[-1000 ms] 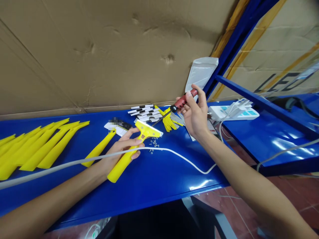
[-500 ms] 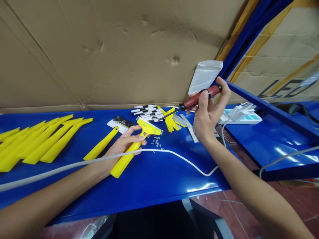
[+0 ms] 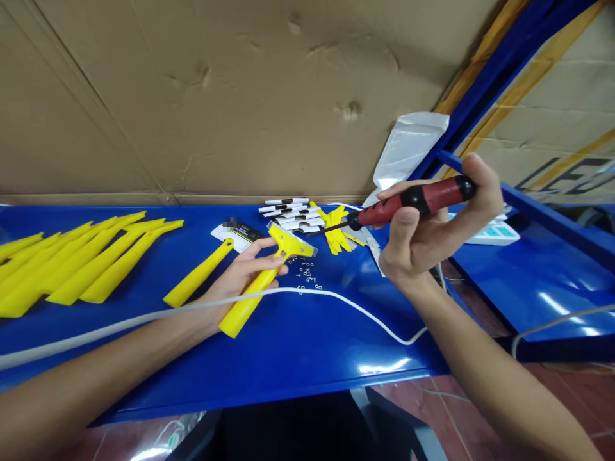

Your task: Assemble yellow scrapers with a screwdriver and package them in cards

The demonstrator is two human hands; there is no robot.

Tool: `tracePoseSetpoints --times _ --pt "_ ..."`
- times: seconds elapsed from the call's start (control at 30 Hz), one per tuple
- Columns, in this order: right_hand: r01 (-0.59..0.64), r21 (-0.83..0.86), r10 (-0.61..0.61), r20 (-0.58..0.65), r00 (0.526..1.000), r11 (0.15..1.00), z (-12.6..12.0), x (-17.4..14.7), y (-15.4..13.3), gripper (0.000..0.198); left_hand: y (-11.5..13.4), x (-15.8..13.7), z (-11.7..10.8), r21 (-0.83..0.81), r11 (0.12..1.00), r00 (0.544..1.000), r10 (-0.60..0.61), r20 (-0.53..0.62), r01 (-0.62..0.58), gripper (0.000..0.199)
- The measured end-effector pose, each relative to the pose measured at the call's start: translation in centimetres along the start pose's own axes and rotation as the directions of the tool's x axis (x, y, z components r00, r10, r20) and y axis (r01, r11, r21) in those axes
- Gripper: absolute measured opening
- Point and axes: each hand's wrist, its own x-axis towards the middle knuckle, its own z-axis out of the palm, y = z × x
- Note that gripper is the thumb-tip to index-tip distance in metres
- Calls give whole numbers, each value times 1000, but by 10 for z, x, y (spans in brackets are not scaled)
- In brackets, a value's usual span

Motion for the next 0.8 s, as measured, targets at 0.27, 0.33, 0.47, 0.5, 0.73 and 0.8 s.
tracePoseSetpoints --times 0.27,0.33,0.47,0.5,0.73,0.8 --pt "36 61 -38 34 999 997 1 -7 10 78 -11 10 -11 -33 998 997 58 41 -56 65" --pt "38 43 -39 38 999 998 1 -7 6 79 -12 12 -13 -32 998 997 62 50 -61 66" --pt "67 40 -68 33 997 997 3 -7 4 78 -14 13 -15 -34 997 994 77 76 -75 66" --pt "67 55 -69 41 997 996 3 -7 4 78 -14 13 -15 -34 997 994 76 77 -74 67" --pt "85 82 -91 75 993 993 6 -7 4 80 -11 9 -12 -37 998 995 62 76 -59 68" --pt "110 53 -113 44 993 992 8 -6 2 76 -11 9 -11 -36 998 995 59 74 -57 68"
